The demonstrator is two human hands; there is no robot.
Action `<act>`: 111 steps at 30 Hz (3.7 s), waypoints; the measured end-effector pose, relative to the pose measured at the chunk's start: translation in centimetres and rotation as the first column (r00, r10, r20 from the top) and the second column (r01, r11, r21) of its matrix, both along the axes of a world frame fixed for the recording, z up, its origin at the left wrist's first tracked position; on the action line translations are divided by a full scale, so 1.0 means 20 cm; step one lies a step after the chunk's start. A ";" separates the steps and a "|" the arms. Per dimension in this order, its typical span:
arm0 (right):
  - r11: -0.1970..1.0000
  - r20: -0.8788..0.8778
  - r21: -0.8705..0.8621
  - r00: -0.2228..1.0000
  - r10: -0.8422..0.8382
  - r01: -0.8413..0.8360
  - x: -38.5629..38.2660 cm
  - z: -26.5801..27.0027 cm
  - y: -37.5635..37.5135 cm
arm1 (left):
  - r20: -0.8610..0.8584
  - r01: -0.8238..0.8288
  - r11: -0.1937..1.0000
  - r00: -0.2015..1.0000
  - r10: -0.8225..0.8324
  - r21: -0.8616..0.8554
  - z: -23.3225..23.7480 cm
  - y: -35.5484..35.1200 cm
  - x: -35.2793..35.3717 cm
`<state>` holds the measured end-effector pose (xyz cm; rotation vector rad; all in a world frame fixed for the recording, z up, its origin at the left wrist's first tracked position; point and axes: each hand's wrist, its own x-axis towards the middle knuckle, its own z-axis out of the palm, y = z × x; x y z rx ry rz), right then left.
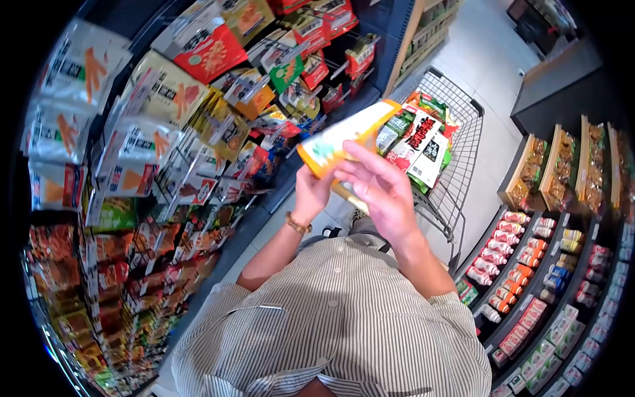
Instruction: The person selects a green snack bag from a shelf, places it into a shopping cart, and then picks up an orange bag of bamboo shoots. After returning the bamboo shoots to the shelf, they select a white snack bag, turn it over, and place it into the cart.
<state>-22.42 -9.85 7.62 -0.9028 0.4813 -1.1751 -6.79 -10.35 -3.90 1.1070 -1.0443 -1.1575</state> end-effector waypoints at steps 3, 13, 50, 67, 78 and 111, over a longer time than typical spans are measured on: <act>0.991 -0.115 -0.118 0.990 -0.083 0.069 0.01 0.03 0.03 | -0.207 0.042 0.994 0.978 -0.020 0.104 0.09 0.10 0.10; 0.997 -0.599 0.071 0.800 0.031 0.014 0.11 -0.26 0.23 | -0.532 0.069 0.975 0.845 0.056 0.212 0.05 0.55 0.32; 0.942 -0.766 0.171 0.563 0.311 -0.288 0.46 -0.39 0.38 | -0.273 -0.097 0.946 0.944 0.186 0.309 -0.02 0.95 0.61; 0.932 -0.719 0.191 0.603 0.346 -0.307 0.44 -0.38 0.45 | -0.375 -0.002 0.949 0.918 0.126 0.314 -0.02 0.96 0.62; 0.913 -0.740 0.084 0.589 0.325 -0.400 0.34 -0.42 0.45 | -0.502 0.030 0.937 0.850 0.160 0.349 0.00 0.97 0.60; 0.936 -0.747 0.090 0.599 0.289 -0.340 0.03 -0.41 0.29 | -0.475 -0.019 0.903 0.845 0.244 0.430 0.01 1.08 0.38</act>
